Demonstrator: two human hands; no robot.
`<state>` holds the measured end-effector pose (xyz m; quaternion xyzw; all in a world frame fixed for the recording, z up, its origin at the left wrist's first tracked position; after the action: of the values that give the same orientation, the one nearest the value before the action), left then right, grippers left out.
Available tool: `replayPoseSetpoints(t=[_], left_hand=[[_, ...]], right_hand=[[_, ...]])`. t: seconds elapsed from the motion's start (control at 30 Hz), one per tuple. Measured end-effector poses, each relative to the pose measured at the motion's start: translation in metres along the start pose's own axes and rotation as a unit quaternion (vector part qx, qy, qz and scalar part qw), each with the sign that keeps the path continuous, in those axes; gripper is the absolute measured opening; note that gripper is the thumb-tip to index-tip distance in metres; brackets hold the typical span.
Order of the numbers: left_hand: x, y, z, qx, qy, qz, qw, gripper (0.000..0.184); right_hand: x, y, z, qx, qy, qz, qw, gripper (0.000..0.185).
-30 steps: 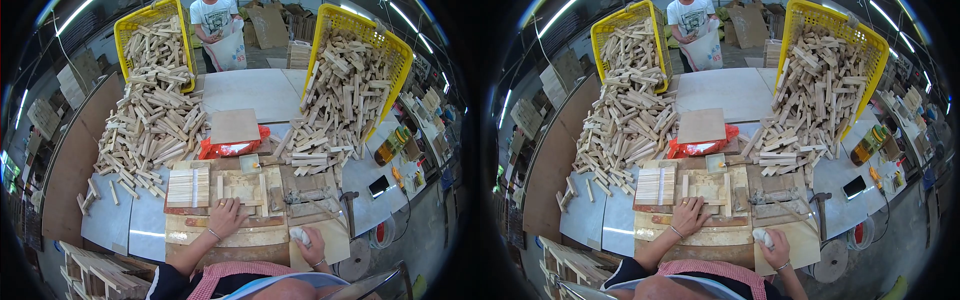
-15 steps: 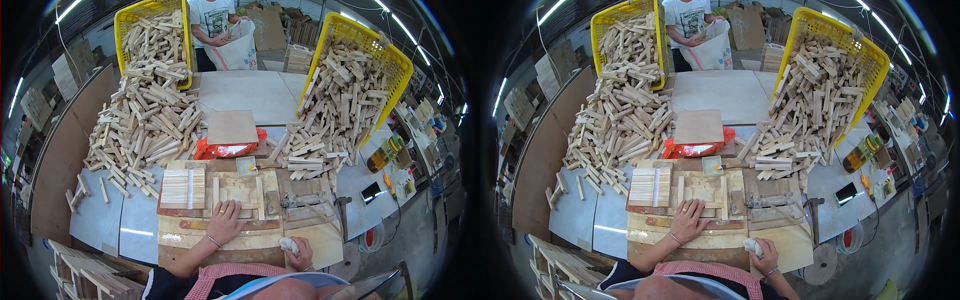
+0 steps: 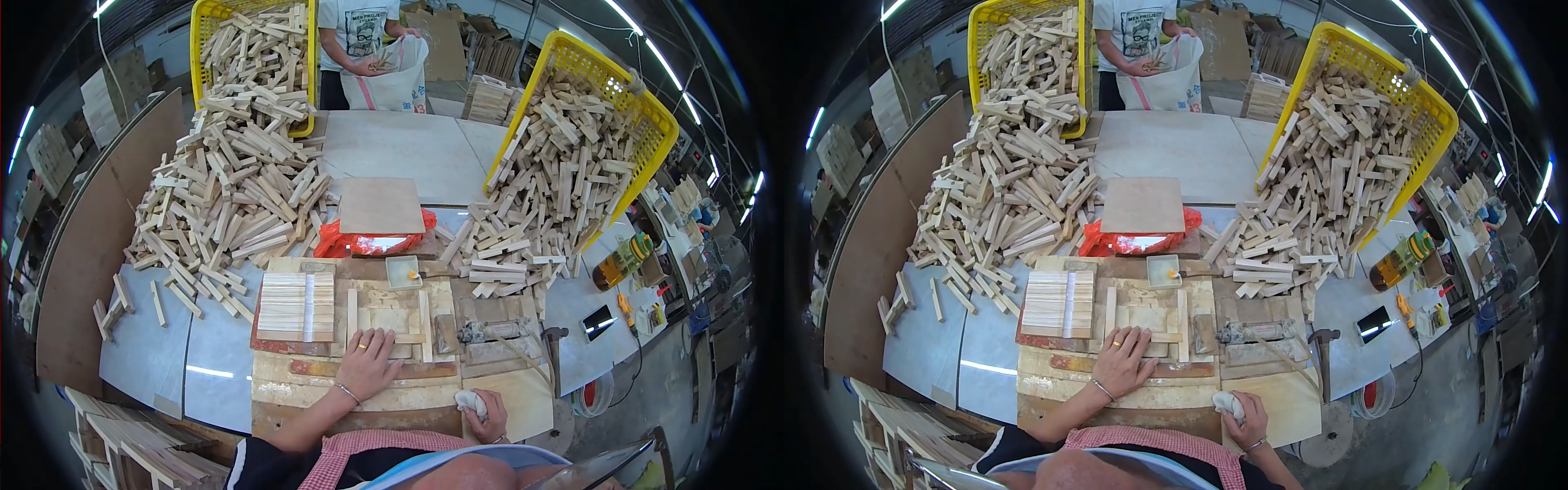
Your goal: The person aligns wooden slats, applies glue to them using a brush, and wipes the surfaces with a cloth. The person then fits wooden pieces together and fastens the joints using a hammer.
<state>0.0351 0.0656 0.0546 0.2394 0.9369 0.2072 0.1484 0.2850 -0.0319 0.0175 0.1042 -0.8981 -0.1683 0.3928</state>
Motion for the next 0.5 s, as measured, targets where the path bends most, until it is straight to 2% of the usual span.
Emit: replayPoseSetpoints(t=[0.5], left_hand=[[0.0006,-0.0001,0.0006,-0.002,-0.001,0.0,1.0,0.053]], right_hand=[[0.0039,0.0024,-0.0007,0.005,-0.011,0.0,1.0,0.041]])
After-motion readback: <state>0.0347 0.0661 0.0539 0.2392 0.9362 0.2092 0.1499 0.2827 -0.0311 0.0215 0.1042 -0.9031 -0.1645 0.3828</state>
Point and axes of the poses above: each hand's wrist, its own y-axis towards the middle knuckle, its own z-axis out of the palm, x = y × z, the point moved 9 cm from there along y, towards the middle knuckle, and after that the axes turned 4 degrees about y, right-handed, at the moved point
